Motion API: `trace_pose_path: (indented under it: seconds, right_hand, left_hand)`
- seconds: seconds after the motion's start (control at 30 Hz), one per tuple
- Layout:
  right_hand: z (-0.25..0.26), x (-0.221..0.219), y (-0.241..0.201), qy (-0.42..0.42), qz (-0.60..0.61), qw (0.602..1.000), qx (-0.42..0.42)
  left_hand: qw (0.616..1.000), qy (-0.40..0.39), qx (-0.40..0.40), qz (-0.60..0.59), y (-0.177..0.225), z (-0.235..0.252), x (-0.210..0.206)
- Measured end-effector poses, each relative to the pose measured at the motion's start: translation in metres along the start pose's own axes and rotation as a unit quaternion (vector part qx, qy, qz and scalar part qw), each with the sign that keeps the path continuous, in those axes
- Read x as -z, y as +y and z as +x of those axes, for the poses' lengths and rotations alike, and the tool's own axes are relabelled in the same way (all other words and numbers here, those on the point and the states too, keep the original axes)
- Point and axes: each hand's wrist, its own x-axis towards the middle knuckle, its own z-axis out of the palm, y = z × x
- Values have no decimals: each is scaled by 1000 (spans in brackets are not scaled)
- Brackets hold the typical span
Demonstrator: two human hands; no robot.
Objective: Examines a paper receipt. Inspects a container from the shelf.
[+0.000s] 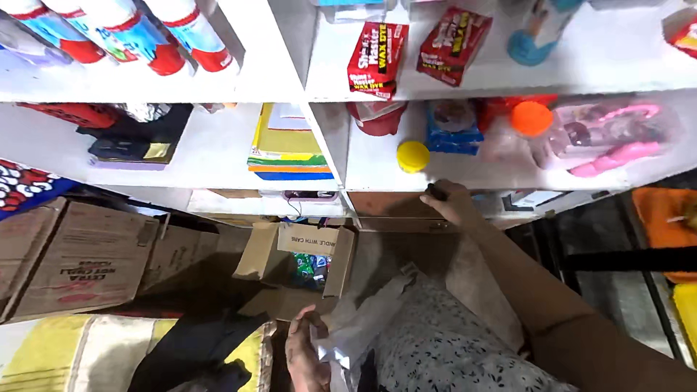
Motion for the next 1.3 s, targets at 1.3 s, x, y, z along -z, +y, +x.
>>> trace_pose_path:
  seconds: [1.3]
  right_hand:
    - [-84, -36, -69, -501, 83, 846, 160]
  left_hand:
    - [993, -99, -68, 15, -5, -31, -95]
